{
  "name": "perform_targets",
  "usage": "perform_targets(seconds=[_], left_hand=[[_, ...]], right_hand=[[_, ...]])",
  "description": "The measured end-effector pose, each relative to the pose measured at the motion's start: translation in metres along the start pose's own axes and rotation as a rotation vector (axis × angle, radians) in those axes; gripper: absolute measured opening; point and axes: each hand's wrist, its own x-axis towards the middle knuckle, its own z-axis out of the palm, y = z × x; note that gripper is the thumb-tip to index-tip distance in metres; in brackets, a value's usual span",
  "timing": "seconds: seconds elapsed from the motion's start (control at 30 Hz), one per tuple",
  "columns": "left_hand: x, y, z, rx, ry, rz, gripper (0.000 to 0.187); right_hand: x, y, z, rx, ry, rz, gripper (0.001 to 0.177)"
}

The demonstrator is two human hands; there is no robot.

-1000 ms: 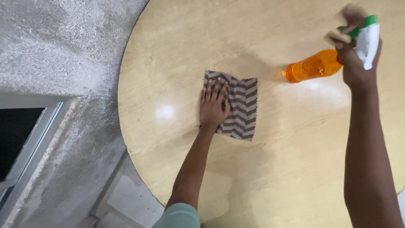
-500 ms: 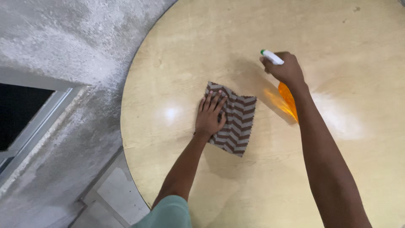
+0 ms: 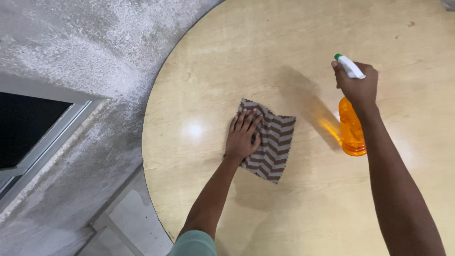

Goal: The person wipes a round wooden table with a striped cloth. They repeatedly spray an orange liquid from a spray bottle onto the table and wipe the surface in circular and back-and-forth motions.

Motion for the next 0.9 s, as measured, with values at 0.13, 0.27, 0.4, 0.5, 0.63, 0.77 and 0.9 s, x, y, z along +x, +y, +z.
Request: perform_targets(seconds=[0.13, 0.27, 0.4, 0.5, 0.63, 0.77, 0.9], left_hand=[[0.006, 0.001, 0.005, 0.006, 0.017, 0.017, 0.067], [0.0, -0.005, -0.002, -0.012, 0.033, 0.019, 0.066], [0.004, 0.007, 0.004, -0.003, 0.004, 0.022, 0.066], [0.003, -0.003, 0.001, -0.011, 0.051, 0.031, 0.062], [0.002, -0.001, 0.002, -0.01, 0.037, 0.024, 0.062], [0.005, 0.0, 0.004, -0.018, 0.028, 0.025, 0.064], [0.002, -0.001, 0.002, 0.0, 0.036, 0.031, 0.064]], right_hand=[[-0.001, 0.004, -0.025, 0.064, 0.004, 0.028, 0.038], [-0.004, -0.001, -0.033, 0.451, 0.08, 0.059, 0.028], [-0.011, 0.006, -0.07, 0.39, 0.142, 0.142, 0.018], [-0.008, 0.01, -0.071, 0.402, 0.147, 0.163, 0.02], [-0.014, 0.029, -0.079, 0.498, 0.207, 0.13, 0.022], [-0.009, 0.046, -0.088, 0.475, 0.243, 0.119, 0.024], [-0.011, 0.063, -0.098, 0.54, 0.361, 0.166, 0.027]])
